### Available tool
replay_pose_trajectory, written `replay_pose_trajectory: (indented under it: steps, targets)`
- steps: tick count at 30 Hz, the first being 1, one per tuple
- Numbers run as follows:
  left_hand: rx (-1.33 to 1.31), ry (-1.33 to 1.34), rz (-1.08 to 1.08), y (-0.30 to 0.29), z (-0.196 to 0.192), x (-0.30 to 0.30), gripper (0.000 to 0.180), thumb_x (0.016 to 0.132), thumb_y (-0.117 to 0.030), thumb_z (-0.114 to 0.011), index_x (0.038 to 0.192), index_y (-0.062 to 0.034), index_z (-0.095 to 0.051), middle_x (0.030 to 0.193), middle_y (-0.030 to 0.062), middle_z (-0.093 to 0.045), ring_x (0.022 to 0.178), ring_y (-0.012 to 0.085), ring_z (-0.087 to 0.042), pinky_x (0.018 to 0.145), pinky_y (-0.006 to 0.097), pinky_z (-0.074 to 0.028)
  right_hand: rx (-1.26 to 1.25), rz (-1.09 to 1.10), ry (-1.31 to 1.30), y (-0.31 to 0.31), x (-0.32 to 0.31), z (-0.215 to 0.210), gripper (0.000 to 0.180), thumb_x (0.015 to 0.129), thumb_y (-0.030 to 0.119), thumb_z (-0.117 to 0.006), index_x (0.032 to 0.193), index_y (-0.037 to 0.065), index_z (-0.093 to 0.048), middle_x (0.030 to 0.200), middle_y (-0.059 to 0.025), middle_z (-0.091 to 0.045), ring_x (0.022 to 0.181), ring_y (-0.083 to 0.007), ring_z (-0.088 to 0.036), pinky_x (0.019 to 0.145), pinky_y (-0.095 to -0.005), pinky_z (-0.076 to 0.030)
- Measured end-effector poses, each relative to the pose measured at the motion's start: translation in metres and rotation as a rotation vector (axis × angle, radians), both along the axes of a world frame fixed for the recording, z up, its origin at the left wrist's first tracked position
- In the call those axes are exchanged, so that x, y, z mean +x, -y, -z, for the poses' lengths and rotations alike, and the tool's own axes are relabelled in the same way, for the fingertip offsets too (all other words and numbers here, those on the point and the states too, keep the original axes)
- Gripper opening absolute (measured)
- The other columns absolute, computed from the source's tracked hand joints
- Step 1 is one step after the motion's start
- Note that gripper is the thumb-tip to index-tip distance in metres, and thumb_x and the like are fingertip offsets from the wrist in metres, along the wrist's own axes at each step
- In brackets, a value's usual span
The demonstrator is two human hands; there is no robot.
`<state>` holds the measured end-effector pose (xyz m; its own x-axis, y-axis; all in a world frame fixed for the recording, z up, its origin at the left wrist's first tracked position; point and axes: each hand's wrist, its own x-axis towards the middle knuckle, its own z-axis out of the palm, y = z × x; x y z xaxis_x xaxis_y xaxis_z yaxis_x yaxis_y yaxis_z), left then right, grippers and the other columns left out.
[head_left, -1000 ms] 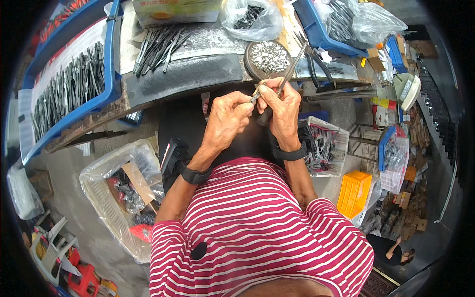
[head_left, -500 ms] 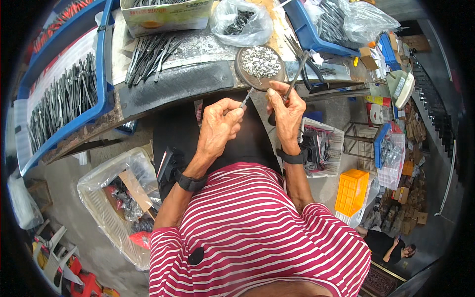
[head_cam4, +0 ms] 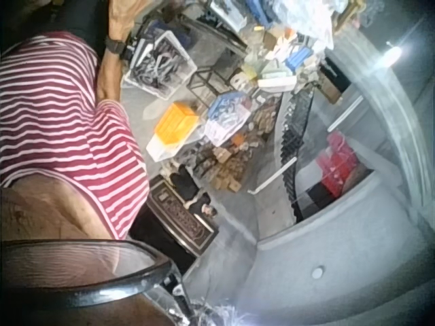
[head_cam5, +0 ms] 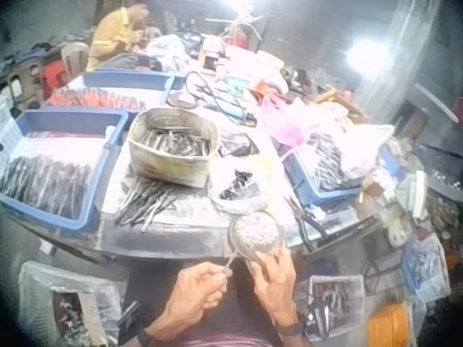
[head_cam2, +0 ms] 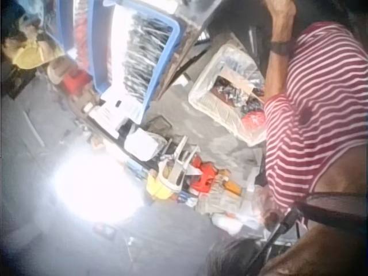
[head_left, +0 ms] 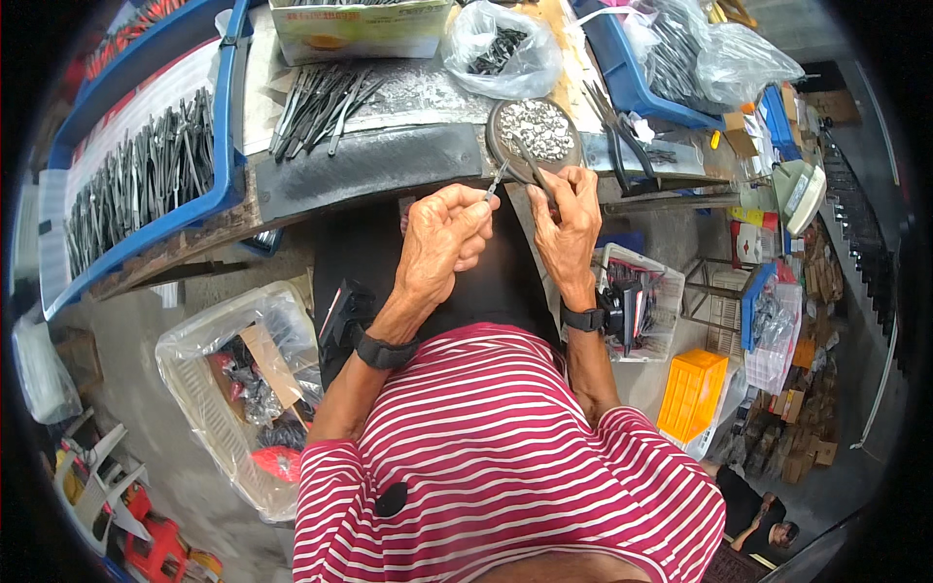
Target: The person repeatedly picks a metal rod from a container, places a small metal cap onto the rod, and uses a screwdriver to press the cap into place. The person then places the assembled fastener into a blue tray and repeats the process with additional rods and caps.
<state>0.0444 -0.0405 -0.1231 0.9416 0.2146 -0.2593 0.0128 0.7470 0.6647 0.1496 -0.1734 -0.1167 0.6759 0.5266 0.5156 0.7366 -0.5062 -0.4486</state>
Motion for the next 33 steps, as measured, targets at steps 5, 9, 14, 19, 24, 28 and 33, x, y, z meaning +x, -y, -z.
replay_pose_trajectory:
  steps: [5,9,14,19,24,28,33]
  targets:
    - [-0.100,0.022,0.019,-0.006,0.003,-0.002,0.019,0.089,-0.012,-0.054,0.100,0.0043,-0.056,0.071,0.0032,-0.053,0.049,0.0020,-0.039,0.038,0.014,-0.029,0.080,-0.017,-0.004,0.000,0.001,0.004,0.021,0.071,-0.002,-0.068,0.091,-0.002,-0.062,0.085,-0.0116,-0.048,0.075,-0.0224,-0.051,0.059,-0.0313,-0.042]
    - [-0.130,0.029,0.011,-0.008,0.002,-0.002,0.019,0.088,-0.012,-0.055,0.099,0.0042,-0.056,0.070,0.0031,-0.052,0.048,0.0023,-0.038,0.039,0.014,-0.028,0.108,-0.041,-0.043,0.000,0.004,0.003,0.017,0.072,-0.003,-0.068,0.087,-0.003,-0.061,0.083,-0.0095,-0.049,0.072,-0.0185,-0.051,0.056,-0.0286,-0.042]
    - [-0.150,0.022,0.017,-0.009,0.001,-0.002,0.020,0.087,-0.012,-0.057,0.098,0.0042,-0.056,0.068,0.0031,-0.050,0.049,0.0032,-0.036,0.040,0.015,-0.027,0.198,-0.047,-0.242,0.000,0.003,0.000,0.012,0.075,0.000,-0.067,0.085,-0.002,-0.062,0.084,-0.0057,-0.049,0.074,-0.0136,-0.049,0.063,-0.0241,-0.041]
    - [-0.169,0.036,0.039,-0.010,0.002,-0.003,0.020,0.087,-0.012,-0.057,0.098,0.0043,-0.056,0.069,0.0036,-0.051,0.050,0.0037,-0.037,0.040,0.015,-0.028,0.118,-0.032,-0.269,0.002,0.007,-0.007,0.010,0.076,0.002,-0.066,0.084,0.000,-0.062,0.081,-0.0041,-0.049,0.069,-0.0117,-0.047,0.059,-0.0241,-0.039]
    - [-0.195,0.048,0.059,-0.010,0.002,-0.003,0.020,0.087,-0.012,-0.057,0.099,0.0041,-0.056,0.070,0.0041,-0.051,0.050,0.0039,-0.038,0.041,0.015,-0.028,0.072,-0.074,-0.238,0.002,0.012,-0.011,0.006,0.078,0.001,-0.062,0.082,-0.002,-0.058,0.074,-0.0054,-0.048,0.060,-0.0126,-0.046,0.055,-0.0268,-0.038]
    - [-0.181,0.050,0.050,-0.009,0.003,-0.004,0.020,0.087,-0.013,-0.057,0.098,0.0037,-0.056,0.070,0.0040,-0.051,0.050,0.0037,-0.038,0.041,0.015,-0.028,0.083,-0.028,-0.263,-0.001,0.016,-0.014,0.005,0.079,0.000,-0.060,0.081,-0.002,-0.057,0.073,-0.0059,-0.048,0.060,-0.0120,-0.046,0.055,-0.0262,-0.037]
    - [-0.120,0.064,-0.006,-0.007,0.002,-0.005,0.019,0.087,-0.012,-0.058,0.098,0.0034,-0.056,0.069,0.0038,-0.053,0.049,0.0027,-0.038,0.040,0.014,-0.028,0.225,0.038,-0.451,-0.008,0.010,-0.021,0.005,0.081,0.003,-0.061,0.081,-0.001,-0.058,0.068,-0.0008,-0.052,0.057,-0.0076,-0.043,0.052,-0.0223,-0.034]
